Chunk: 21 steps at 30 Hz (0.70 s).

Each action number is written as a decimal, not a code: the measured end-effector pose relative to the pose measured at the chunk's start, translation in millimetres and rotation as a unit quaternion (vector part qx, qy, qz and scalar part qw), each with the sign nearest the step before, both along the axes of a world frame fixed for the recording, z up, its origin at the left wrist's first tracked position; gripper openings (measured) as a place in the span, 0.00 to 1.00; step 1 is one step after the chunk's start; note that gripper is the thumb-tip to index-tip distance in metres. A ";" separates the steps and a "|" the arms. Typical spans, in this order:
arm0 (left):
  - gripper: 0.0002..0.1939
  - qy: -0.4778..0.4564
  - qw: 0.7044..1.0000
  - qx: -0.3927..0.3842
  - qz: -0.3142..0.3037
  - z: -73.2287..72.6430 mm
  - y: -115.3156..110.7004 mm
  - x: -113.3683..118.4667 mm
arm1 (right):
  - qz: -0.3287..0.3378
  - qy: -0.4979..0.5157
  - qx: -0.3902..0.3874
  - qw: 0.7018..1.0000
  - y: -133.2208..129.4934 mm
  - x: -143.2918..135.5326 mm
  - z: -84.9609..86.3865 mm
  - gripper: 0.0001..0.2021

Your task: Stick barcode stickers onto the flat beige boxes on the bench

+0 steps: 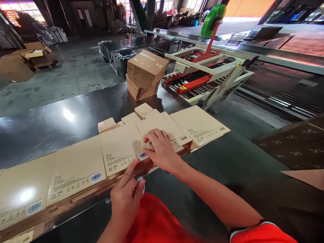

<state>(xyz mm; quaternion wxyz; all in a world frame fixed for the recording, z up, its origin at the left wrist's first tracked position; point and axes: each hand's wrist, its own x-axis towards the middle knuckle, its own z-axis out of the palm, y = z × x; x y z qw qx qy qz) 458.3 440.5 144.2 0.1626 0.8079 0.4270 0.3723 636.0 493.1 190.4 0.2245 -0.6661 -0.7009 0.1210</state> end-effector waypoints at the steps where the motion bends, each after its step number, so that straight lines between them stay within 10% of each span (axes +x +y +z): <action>1: 0.17 -0.003 1.000 -0.006 -0.009 -0.6 1.1 -1.9 | 0.003 -0.001 0.003 1.000 1.0 -0.2 -0.7 0.07; 8: 0.12 -0.150 0.988 0.000 -0.046 11.7 -1.8 -19.1 | 0.071 0.210 0.104 0.969 -30.5 -5.0 14.7 0.05; 12: 0.11 -0.237 0.971 0.005 -0.043 18.5 -9.4 -22.7 | 0.157 0.323 0.011 0.933 -77.6 -30.6 28.0 0.10; 21: 0.06 -0.265 0.950 -0.122 -0.112 22.4 -12.9 -7.4 | 0.034 0.389 0.038 0.920 -104.9 -34.9 12.6 0.06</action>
